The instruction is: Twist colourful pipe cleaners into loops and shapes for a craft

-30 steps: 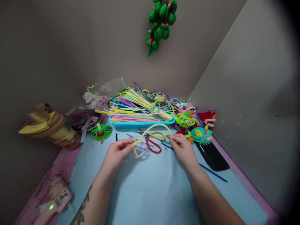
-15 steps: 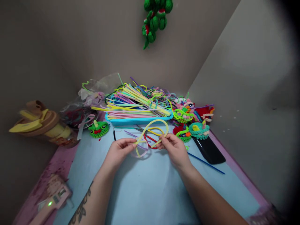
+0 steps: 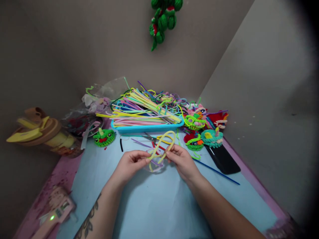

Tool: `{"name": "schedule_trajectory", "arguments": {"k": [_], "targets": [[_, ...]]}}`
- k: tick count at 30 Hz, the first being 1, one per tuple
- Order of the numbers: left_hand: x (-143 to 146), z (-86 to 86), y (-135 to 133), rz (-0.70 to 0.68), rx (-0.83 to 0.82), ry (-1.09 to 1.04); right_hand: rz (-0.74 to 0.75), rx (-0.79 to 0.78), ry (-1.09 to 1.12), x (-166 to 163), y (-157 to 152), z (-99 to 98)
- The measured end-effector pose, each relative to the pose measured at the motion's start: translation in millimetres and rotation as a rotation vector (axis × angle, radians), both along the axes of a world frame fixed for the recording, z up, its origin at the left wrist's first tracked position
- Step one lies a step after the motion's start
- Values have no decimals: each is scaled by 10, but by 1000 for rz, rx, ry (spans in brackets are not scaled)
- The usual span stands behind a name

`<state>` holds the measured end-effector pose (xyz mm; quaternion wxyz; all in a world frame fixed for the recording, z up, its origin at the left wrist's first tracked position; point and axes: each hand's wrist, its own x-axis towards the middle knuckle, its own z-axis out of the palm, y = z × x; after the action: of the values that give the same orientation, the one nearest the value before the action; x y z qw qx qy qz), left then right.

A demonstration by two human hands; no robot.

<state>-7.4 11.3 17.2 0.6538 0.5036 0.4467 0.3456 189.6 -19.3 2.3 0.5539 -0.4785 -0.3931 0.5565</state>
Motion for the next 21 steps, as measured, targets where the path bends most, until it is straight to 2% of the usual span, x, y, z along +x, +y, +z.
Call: {"name": "schedule_trajectory", "arguments": {"k": [7, 12, 17, 21], "targets": [[-5, -21, -26, -10, 171, 159, 96, -177, 34, -84, -36, 42], [58, -26, -44, 44, 294, 242, 115, -144, 74, -123, -47, 91], [110, -46, -62, 90, 276, 190, 102, -123, 91, -157, -49, 71], [120, -66, -57, 71, 209, 120, 77, -88, 75, -170, -48, -7]]}}
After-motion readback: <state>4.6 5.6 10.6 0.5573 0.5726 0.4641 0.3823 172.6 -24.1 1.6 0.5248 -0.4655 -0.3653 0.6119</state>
